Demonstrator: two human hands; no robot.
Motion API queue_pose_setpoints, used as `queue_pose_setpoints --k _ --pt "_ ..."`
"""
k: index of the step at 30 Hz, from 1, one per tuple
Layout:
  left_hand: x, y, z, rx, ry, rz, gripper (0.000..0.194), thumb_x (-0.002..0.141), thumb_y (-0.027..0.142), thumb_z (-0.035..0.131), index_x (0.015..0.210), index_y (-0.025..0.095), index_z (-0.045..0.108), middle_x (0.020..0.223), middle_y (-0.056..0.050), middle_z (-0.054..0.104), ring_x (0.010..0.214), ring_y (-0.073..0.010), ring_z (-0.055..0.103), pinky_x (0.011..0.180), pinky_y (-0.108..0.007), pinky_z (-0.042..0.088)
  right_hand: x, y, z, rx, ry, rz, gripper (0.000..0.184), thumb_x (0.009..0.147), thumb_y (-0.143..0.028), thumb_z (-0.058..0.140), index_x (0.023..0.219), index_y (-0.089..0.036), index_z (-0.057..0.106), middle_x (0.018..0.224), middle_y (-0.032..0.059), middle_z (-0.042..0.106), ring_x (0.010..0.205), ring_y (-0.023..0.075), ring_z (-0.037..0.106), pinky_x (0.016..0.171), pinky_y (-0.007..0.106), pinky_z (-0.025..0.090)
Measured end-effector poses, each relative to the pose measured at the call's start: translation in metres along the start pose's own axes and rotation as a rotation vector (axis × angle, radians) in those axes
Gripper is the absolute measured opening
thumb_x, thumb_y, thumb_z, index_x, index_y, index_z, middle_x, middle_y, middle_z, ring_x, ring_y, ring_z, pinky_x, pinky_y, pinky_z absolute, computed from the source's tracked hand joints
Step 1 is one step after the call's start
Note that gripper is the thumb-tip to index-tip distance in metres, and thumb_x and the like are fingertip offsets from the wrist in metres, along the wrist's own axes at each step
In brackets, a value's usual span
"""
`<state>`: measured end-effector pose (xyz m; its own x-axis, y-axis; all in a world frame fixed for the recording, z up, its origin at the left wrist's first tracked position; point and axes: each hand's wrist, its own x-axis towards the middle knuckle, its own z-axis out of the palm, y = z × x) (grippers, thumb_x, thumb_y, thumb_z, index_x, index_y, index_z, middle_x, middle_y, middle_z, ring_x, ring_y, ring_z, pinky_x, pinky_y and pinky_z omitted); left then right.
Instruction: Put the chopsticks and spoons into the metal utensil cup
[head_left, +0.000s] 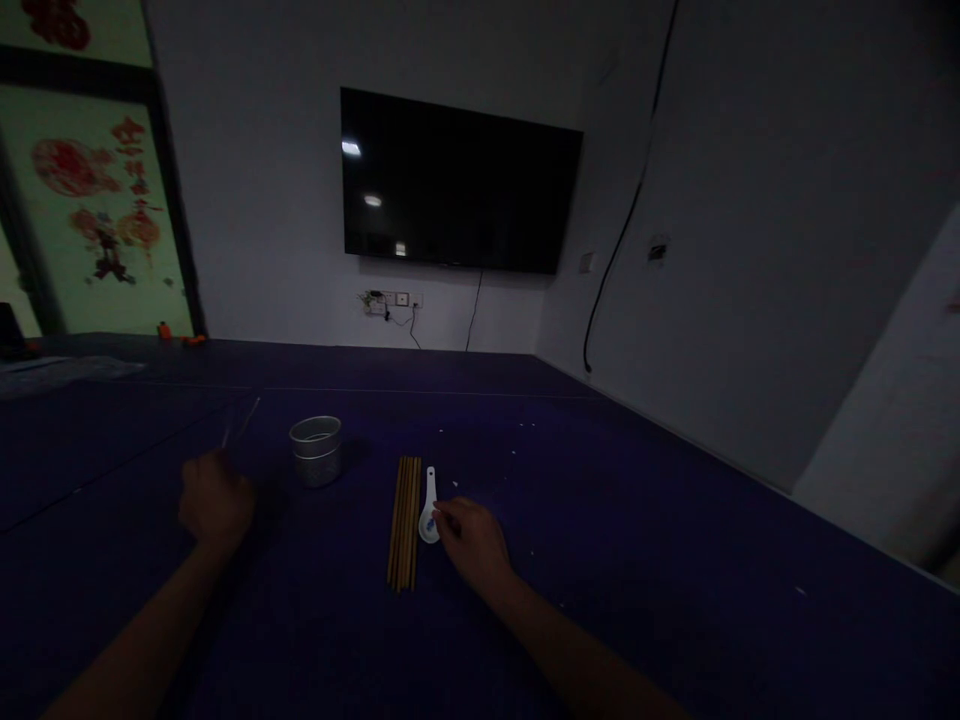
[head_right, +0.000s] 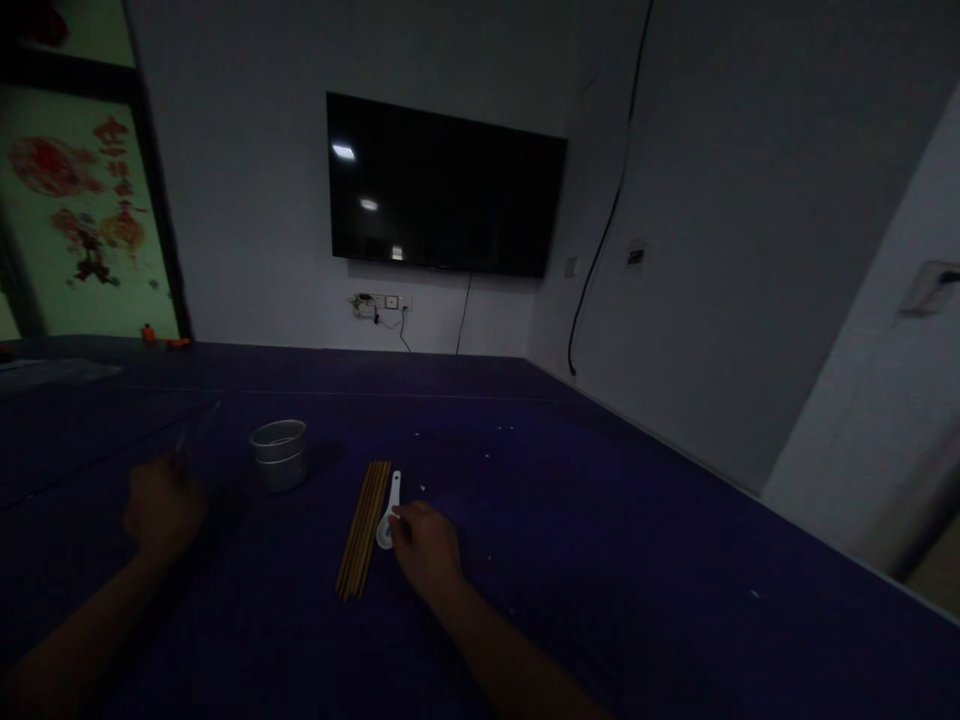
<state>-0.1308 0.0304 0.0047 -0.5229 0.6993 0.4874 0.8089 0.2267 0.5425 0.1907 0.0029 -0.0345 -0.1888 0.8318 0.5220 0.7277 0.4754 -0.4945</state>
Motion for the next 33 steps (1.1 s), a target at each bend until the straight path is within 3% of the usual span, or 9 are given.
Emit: queue_pose_setpoints --k 3,5,7,10,14,17,21,27,33 --pt "-0.011 0.017 -0.004 -0.081 0.262 0.06 0.038 0.09 0.024 0.023 0.121 0.016 0.044 0.117 -0.016 0.05 0.11 -0.0321 0.049 0.08 -0.046 0.048 0.0 -0.002 -0.002 -0.006 0.031 -0.014 0.026 0.091 -0.027 0.045 0.098 -0.021 0.07 0.086 0.0053 0.069 0.077 0.0166 0.063 0.069 0.026 0.043" --pt "-0.023 0.03 0.001 -0.114 0.305 0.248 0.035 0.091 0.024 0.025 0.116 0.015 0.048 0.111 -0.013 0.054 0.108 -0.0285 0.05 0.083 -0.043 0.048 -0.001 -0.004 -0.003 -0.008 0.056 -0.042 0.028 0.092 -0.029 0.044 0.099 -0.022 0.07 0.085 0.0052 0.069 0.075 0.0162 0.063 0.069 0.026 0.044" --pt "-0.04 0.042 0.011 -0.134 0.291 0.467 0.032 0.091 0.024 0.027 0.11 0.015 0.052 0.102 -0.011 0.058 0.1 -0.0246 0.055 0.084 -0.039 0.048 -0.002 -0.007 -0.003 0.015 0.076 -0.084 0.03 0.092 -0.032 0.043 0.102 -0.022 0.069 0.085 0.0056 0.069 0.074 0.016 0.062 0.069 0.025 0.044" --pt "-0.073 0.061 0.032 -0.202 0.14 0.855 0.035 0.09 0.019 0.028 0.109 0.018 0.057 0.097 -0.01 0.063 0.092 -0.0217 0.059 0.08 -0.035 0.049 -0.005 -0.013 -0.004 0.088 0.08 -0.143 0.032 0.093 -0.034 0.042 0.108 -0.02 0.066 0.089 0.0067 0.069 0.076 0.0164 0.063 0.07 0.026 0.045" --pt "-0.111 0.09 0.051 -0.307 -0.003 1.056 0.035 0.091 0.021 0.034 0.117 0.019 0.056 0.1 -0.012 0.064 0.091 -0.0215 0.06 0.077 -0.034 0.051 -0.007 -0.018 -0.005 0.202 0.097 -0.164 0.035 0.094 -0.036 0.036 0.104 -0.02 0.066 0.091 0.007 0.068 0.083 0.017 0.062 0.076 0.026 0.045" --pt "-0.126 0.105 0.058 -0.4 -0.047 1.053 0.037 0.092 0.02 0.033 0.124 0.019 0.052 0.102 -0.012 0.062 0.093 -0.0203 0.059 0.08 -0.034 0.052 -0.007 -0.019 -0.004 0.281 0.168 -0.115 0.04 0.096 -0.037 0.032 0.085 -0.019 0.066 0.08 0.0061 0.067 0.075 0.0163 0.061 0.072 0.026 0.045" --pt "-0.132 0.109 0.06 -0.497 -0.107 1.017 0.041 0.092 0.017 0.03 0.13 0.02 0.046 0.102 -0.011 0.06 0.093 -0.0188 0.058 0.08 -0.032 0.052 -0.006 -0.021 -0.003 0.353 0.216 -0.048 0.047 0.095 -0.042 0.03 0.067 -0.018 0.06 0.066 0.0031 0.062 0.064 0.0146 0.057 0.063 0.024 0.043" --pt "-0.135 0.106 0.048 -0.63 -0.279 0.933 0.041 0.091 0.016 0.032 0.129 0.021 0.046 0.104 -0.01 0.061 0.094 -0.0175 0.059 0.081 -0.03 0.052 -0.007 -0.025 -0.002 0.468 0.22 -0.026 0.044 0.093 -0.046 0.036 0.065 -0.018 0.057 0.063 0.0008 0.059 0.06 0.0132 0.055 0.059 0.023 0.041" --pt "-0.139 0.103 0.046 -0.656 -0.34 0.828 0.034 0.093 0.027 0.031 0.118 0.02 0.052 0.105 -0.011 0.065 0.096 -0.02 0.062 0.082 -0.032 0.051 -0.007 -0.025 -0.005 0.505 0.24 0.048 0.043 0.093 -0.047 0.034 0.068 -0.019 0.054 0.06 -0.0005 0.056 0.056 0.0123 0.052 0.055 0.022 0.039"
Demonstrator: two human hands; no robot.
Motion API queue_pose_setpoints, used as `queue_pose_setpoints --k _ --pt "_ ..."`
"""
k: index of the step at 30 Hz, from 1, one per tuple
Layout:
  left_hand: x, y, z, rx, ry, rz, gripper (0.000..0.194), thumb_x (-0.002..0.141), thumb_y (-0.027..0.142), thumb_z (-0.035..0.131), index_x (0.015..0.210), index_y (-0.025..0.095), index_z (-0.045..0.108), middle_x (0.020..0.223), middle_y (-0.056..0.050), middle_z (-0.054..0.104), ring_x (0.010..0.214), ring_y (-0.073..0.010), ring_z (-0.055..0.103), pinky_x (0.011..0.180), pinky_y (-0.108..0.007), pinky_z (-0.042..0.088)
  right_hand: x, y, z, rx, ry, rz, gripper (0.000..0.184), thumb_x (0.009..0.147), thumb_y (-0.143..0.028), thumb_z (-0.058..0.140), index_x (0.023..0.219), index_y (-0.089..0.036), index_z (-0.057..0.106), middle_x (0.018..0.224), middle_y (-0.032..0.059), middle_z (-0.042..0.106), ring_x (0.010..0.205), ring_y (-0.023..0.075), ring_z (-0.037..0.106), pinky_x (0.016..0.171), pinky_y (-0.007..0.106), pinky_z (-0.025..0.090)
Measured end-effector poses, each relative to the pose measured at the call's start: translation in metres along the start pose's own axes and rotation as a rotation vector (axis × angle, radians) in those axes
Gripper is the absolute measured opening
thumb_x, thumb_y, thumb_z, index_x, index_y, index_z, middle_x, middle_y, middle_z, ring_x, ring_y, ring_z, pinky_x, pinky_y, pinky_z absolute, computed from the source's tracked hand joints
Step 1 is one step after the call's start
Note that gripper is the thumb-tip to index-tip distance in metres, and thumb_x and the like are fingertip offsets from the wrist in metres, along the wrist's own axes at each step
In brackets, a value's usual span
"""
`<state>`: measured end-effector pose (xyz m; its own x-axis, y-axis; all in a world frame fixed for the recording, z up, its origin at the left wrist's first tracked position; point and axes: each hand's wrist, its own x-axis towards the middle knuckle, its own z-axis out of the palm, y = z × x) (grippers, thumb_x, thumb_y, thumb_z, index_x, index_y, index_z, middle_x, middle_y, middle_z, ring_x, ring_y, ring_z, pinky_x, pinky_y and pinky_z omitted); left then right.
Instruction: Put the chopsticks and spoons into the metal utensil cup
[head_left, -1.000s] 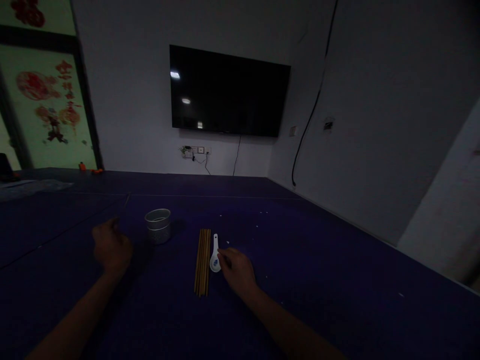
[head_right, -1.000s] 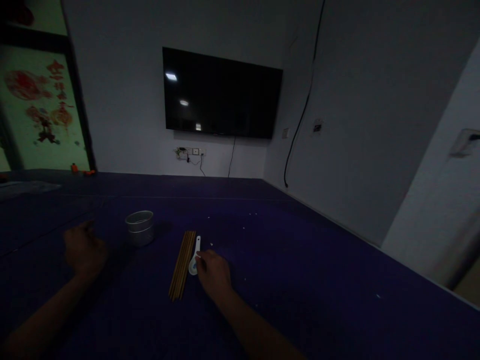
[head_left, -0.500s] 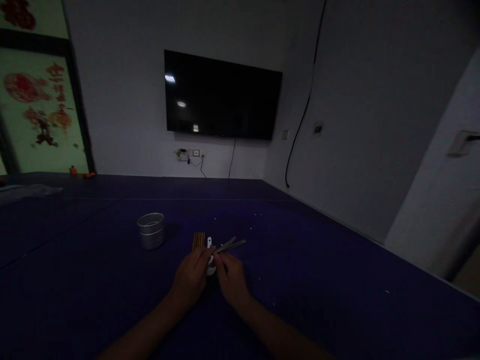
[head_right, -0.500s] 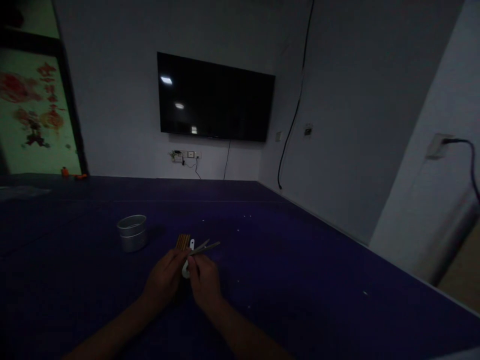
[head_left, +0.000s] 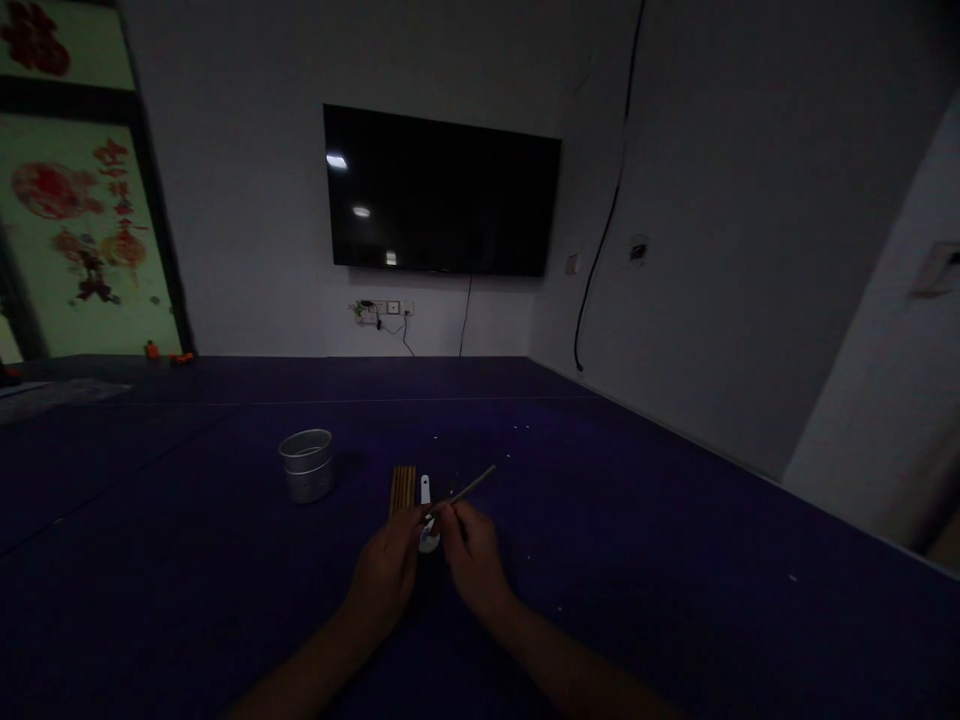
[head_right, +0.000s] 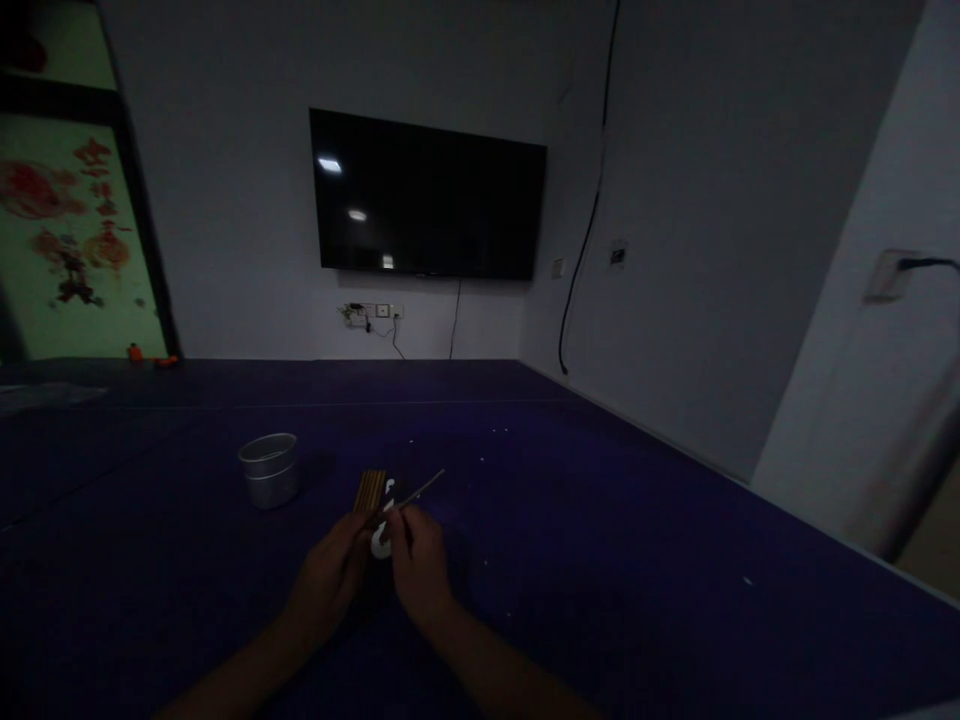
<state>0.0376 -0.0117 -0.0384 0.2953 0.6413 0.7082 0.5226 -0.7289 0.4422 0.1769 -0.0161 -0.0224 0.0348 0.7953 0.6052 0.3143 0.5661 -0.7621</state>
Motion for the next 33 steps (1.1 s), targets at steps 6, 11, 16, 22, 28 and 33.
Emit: queue_pose_setpoints --k 6,11,16,22,28,33 --pt "0.001 0.001 -0.007 -0.059 0.089 -0.29 0.041 0.093 0.043 0.023 0.104 0.018 0.053 0.08 -0.006 0.068 0.07 -0.0202 0.067 0.06 -0.029 0.052 0.009 0.005 -0.009 0.069 0.191 0.129 0.043 0.092 -0.051 0.032 0.071 -0.02 0.052 0.052 -0.0029 0.049 0.046 0.012 0.046 0.045 0.022 0.035" --pt "0.005 -0.004 -0.009 0.021 0.105 -0.31 0.043 0.092 0.047 0.023 0.104 0.018 0.053 0.073 -0.004 0.069 0.059 -0.019 0.066 0.051 -0.026 0.047 0.019 0.024 -0.018 0.26 0.287 0.234 0.039 0.089 -0.056 0.035 0.082 -0.02 0.05 0.059 -0.0012 0.057 0.041 0.0113 0.046 0.039 0.021 0.034" --pt "0.006 -0.009 -0.007 0.118 0.079 -0.24 0.043 0.092 0.045 0.024 0.099 0.018 0.056 0.063 -0.002 0.066 0.048 -0.0159 0.063 0.043 -0.022 0.04 0.024 0.043 -0.021 0.201 0.258 0.304 0.046 0.088 -0.058 0.032 0.095 -0.018 0.052 0.052 -0.0026 0.054 0.04 0.0133 0.048 0.036 0.021 0.034" --pt "0.006 -0.007 -0.005 0.164 0.043 -0.192 0.041 0.093 0.043 0.024 0.101 0.019 0.057 0.063 -0.001 0.067 0.043 -0.0141 0.06 0.04 -0.021 0.036 0.028 0.061 -0.017 -0.145 0.085 0.234 0.051 0.092 -0.047 0.022 0.096 -0.013 0.06 0.049 -0.0018 0.053 0.044 0.0137 0.053 0.044 0.022 0.039" --pt "0.007 -0.005 -0.002 0.153 0.049 -0.205 0.039 0.093 0.041 0.026 0.103 0.02 0.057 0.06 0.0 0.066 0.044 -0.0139 0.061 0.04 -0.02 0.037 0.031 0.06 -0.006 -0.377 -0.03 0.248 0.041 0.092 -0.029 0.034 0.073 -0.014 0.066 0.057 0.0044 0.063 0.052 0.014 0.058 0.05 0.022 0.037" --pt "0.007 -0.003 -0.002 0.151 0.024 -0.222 0.037 0.093 0.038 0.026 0.103 0.02 0.057 0.065 -0.002 0.067 0.051 -0.015 0.064 0.044 -0.02 0.04 0.031 0.051 0.001 -0.597 -0.139 0.273 0.03 0.087 -0.014 0.043 0.075 -0.015 0.07 0.078 0.0119 0.071 0.071 0.017 0.065 0.058 0.022 0.037"
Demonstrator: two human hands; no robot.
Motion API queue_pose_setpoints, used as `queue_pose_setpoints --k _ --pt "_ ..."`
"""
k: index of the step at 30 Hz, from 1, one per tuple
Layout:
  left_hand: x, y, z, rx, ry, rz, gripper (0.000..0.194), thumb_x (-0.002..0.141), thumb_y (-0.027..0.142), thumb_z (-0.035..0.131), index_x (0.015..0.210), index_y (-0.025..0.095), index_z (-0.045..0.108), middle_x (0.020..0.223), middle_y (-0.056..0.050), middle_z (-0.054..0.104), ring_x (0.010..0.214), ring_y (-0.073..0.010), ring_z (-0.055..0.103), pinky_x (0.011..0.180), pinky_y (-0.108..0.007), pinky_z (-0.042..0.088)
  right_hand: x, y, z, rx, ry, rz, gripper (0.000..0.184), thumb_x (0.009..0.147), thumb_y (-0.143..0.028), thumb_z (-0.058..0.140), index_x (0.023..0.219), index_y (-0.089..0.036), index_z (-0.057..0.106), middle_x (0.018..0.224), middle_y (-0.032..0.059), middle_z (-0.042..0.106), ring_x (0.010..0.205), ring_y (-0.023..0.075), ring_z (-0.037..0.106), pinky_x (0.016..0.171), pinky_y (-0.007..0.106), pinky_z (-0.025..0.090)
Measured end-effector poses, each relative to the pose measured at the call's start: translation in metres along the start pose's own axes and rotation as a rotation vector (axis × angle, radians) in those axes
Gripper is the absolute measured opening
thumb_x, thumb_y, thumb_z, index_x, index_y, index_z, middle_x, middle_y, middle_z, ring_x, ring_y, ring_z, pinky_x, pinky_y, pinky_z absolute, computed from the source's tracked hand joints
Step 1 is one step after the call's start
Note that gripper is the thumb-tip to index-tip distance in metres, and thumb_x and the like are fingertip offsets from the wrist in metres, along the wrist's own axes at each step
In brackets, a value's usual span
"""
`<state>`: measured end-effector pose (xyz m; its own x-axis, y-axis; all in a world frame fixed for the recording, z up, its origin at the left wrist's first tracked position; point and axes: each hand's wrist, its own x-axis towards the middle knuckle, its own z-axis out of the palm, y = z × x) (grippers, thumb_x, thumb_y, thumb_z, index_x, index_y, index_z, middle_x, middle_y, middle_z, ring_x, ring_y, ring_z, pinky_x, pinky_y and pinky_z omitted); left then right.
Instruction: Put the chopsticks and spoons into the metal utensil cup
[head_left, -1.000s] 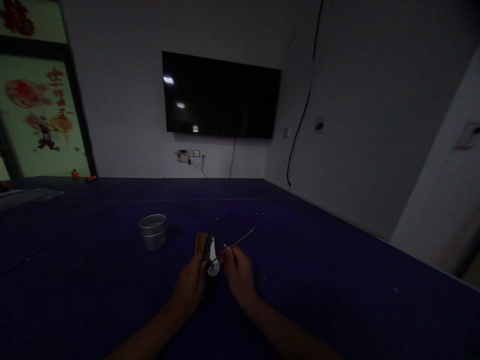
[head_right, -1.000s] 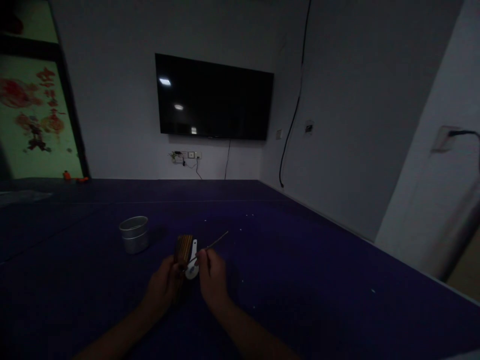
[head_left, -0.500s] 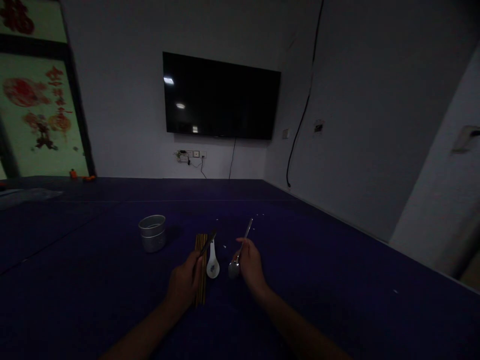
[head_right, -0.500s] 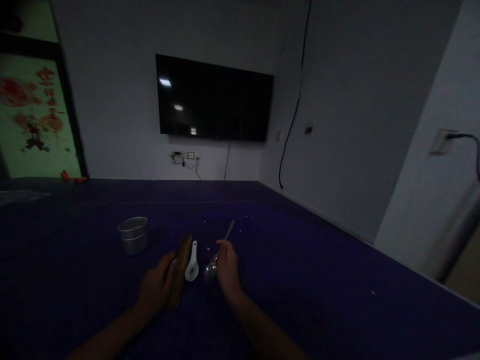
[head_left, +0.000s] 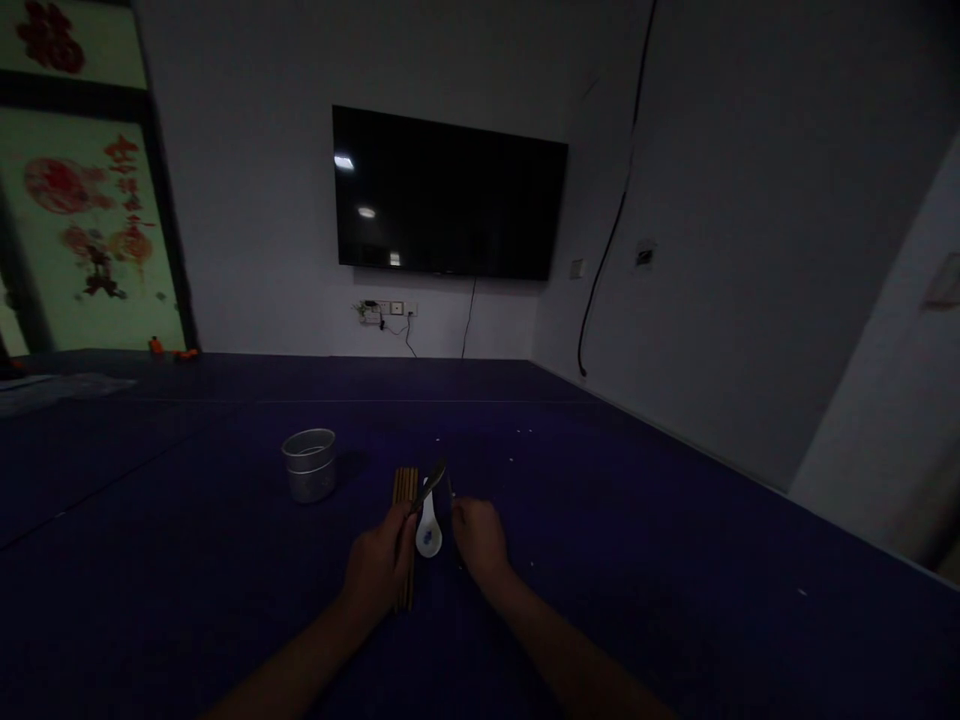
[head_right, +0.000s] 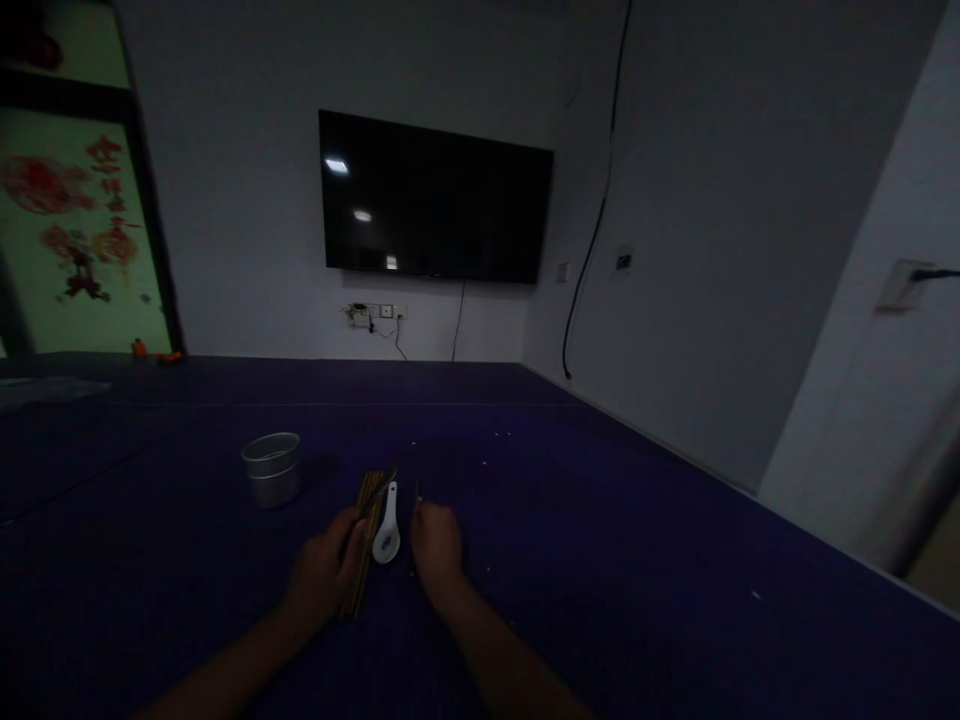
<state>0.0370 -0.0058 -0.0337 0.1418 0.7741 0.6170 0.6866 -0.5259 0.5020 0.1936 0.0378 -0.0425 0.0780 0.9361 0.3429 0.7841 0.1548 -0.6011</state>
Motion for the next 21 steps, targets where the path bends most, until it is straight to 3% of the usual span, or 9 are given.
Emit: queue_pose_setpoints --k 6,13,21 --pt "0.001 -0.004 0.001 0.028 -0.011 -0.027 0.038 0.093 0.039 0.027 0.104 0.021 0.058 0.068 -0.003 0.069 0.054 -0.0161 0.066 0.045 -0.021 0.041 -0.003 -0.005 -0.006 -0.157 -0.067 -0.013 0.028 0.085 -0.01 0.044 0.081 -0.015 0.071 0.083 0.0128 0.071 0.077 0.0184 0.066 0.061 0.023 0.037" --pt "0.001 -0.009 0.002 -0.005 -0.027 -0.021 0.04 0.093 0.041 0.024 0.103 0.019 0.056 0.069 -0.003 0.069 0.055 -0.017 0.066 0.047 -0.023 0.042 -0.018 -0.004 -0.016 -0.185 -0.122 -0.089 0.018 0.083 -0.024 0.055 0.089 -0.019 0.071 0.085 0.0068 0.07 0.08 0.018 0.063 0.068 0.024 0.039" --pt "0.002 -0.006 0.0 -0.023 -0.06 -0.02 0.039 0.093 0.041 0.024 0.1 0.019 0.056 0.067 -0.003 0.068 0.055 -0.0167 0.065 0.048 -0.023 0.041 -0.03 -0.017 -0.026 -0.194 -0.199 -0.253 0.026 0.087 -0.017 0.045 0.095 -0.023 0.07 0.095 0.0059 0.063 0.094 0.0178 0.057 0.08 0.025 0.038"
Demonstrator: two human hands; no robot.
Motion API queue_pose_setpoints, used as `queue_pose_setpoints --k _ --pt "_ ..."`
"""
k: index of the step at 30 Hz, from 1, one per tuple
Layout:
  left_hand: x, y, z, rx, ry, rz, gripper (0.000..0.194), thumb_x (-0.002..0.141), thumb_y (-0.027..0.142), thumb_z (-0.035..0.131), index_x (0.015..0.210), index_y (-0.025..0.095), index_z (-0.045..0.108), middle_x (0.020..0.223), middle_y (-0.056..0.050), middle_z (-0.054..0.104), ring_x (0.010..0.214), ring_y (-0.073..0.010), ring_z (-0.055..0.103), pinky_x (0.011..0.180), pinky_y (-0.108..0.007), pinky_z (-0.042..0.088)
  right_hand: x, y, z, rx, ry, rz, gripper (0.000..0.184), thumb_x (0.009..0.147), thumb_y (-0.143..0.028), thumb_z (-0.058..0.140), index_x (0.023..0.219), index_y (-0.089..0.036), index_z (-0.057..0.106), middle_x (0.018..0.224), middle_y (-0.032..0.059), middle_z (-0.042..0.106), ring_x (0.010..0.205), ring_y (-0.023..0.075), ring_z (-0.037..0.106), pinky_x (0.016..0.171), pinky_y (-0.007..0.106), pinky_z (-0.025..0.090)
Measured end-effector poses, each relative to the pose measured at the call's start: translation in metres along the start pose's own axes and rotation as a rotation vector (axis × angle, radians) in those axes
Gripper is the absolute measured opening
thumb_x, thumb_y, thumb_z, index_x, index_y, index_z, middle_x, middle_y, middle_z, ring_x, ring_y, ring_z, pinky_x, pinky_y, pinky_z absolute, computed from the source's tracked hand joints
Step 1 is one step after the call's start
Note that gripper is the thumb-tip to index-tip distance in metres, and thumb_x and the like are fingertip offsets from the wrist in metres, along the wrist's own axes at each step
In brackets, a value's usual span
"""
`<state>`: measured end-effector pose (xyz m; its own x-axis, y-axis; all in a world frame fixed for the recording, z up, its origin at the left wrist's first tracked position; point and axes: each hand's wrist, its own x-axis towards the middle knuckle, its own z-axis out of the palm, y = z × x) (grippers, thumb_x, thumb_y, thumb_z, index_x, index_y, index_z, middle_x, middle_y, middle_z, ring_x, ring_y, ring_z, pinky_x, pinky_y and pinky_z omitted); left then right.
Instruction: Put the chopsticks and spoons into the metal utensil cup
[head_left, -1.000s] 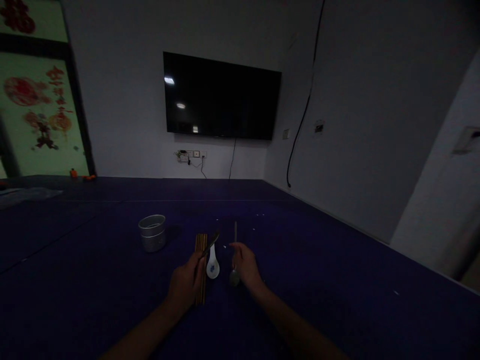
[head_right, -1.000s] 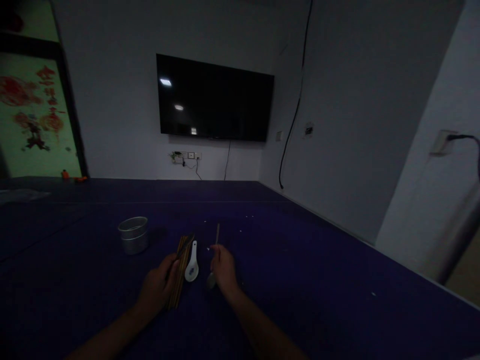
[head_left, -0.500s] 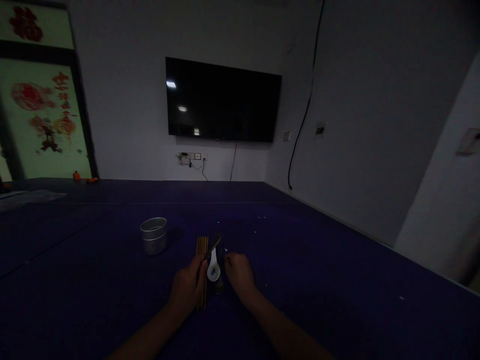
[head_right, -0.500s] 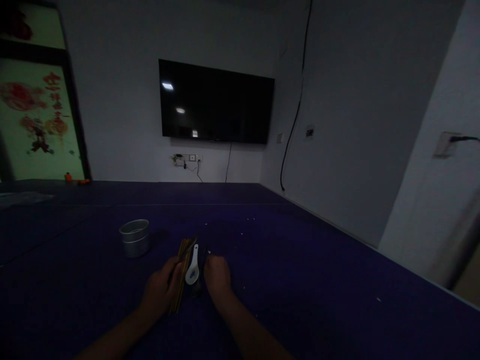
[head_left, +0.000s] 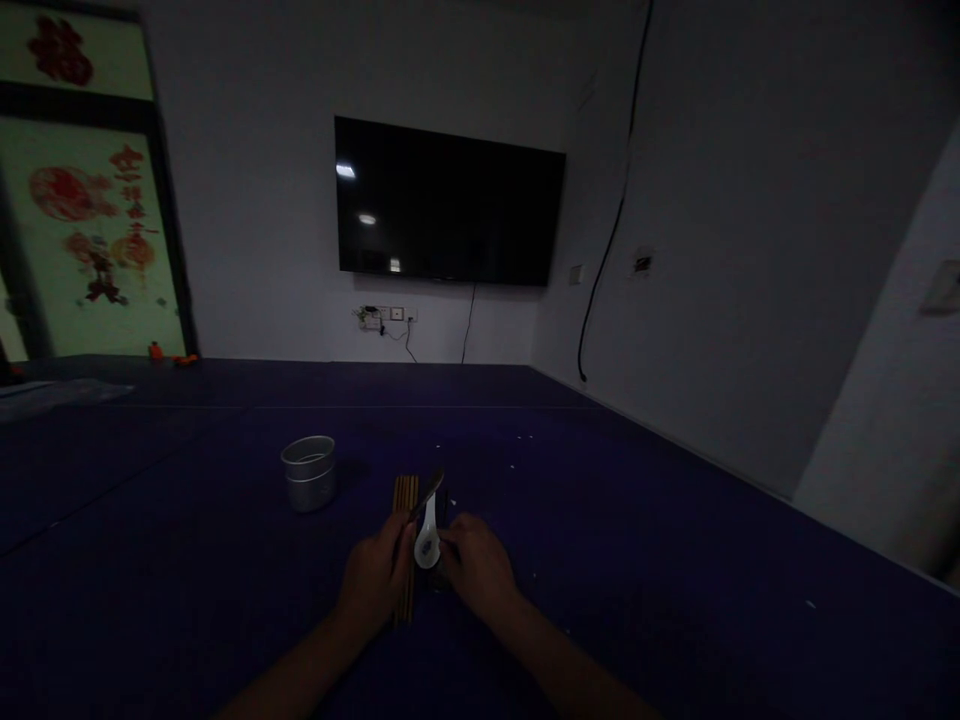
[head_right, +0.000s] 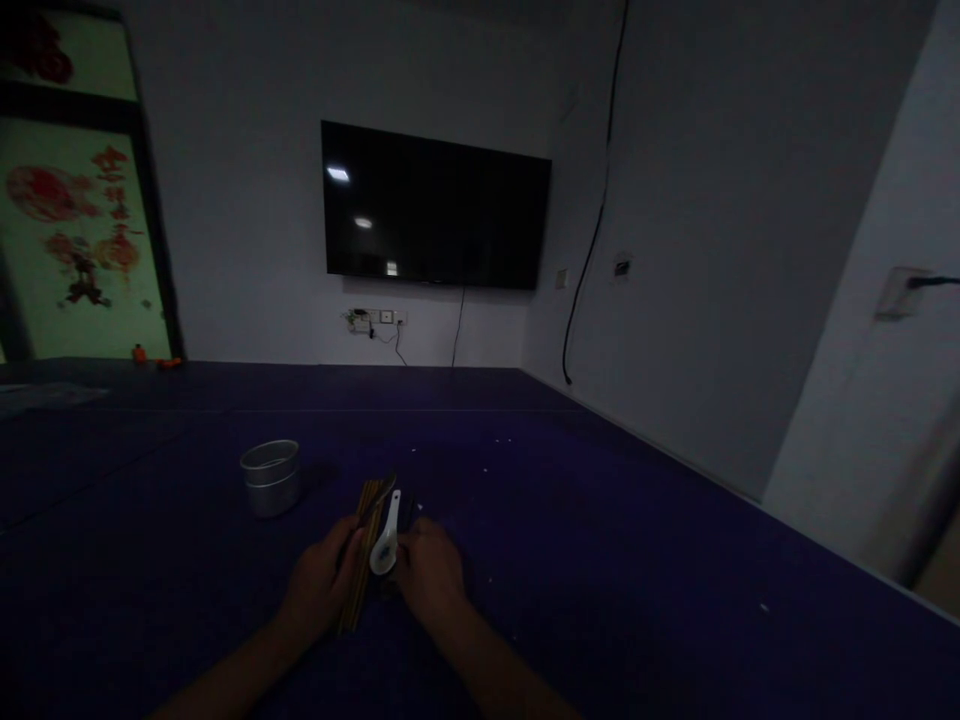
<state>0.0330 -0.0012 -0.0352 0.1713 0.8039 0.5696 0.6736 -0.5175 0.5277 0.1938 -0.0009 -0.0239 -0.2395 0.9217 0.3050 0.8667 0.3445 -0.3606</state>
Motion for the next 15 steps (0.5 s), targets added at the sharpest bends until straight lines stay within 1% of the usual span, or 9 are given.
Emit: queue_pose_setpoints --k 3,9,15 --pt "0.0001 -0.0005 0.0003 0.0 -0.001 -0.015 0.04 0.093 0.041 0.024 0.102 0.02 0.056 0.068 -0.003 0.068 0.056 -0.017 0.066 0.047 -0.022 0.041 -0.0002 0.0 0.0007 -0.046 -0.016 -0.022 0.027 0.086 -0.017 0.045 0.095 -0.021 0.07 0.096 0.0072 0.063 0.095 0.0197 0.055 0.082 0.027 0.038" --pt "-0.0001 0.0005 -0.0007 0.02 0.008 -0.022 0.041 0.093 0.041 0.024 0.103 0.019 0.056 0.068 -0.004 0.068 0.056 -0.0179 0.066 0.049 -0.024 0.042 0.0009 0.0026 0.0032 -0.071 0.0 -0.045 0.03 0.086 -0.014 0.044 0.1 -0.022 0.069 0.098 0.0072 0.063 0.095 0.0208 0.055 0.083 0.029 0.038" --pt "0.0005 0.0021 -0.0011 0.014 0.014 -0.038 0.036 0.093 0.038 0.027 0.102 0.02 0.057 0.068 -0.003 0.069 0.057 -0.0167 0.066 0.049 -0.022 0.042 0.0017 0.0033 0.0025 -0.11 -0.005 -0.041 0.029 0.086 -0.016 0.045 0.101 -0.023 0.069 0.1 0.0069 0.065 0.099 0.0218 0.054 0.083 0.031 0.036"
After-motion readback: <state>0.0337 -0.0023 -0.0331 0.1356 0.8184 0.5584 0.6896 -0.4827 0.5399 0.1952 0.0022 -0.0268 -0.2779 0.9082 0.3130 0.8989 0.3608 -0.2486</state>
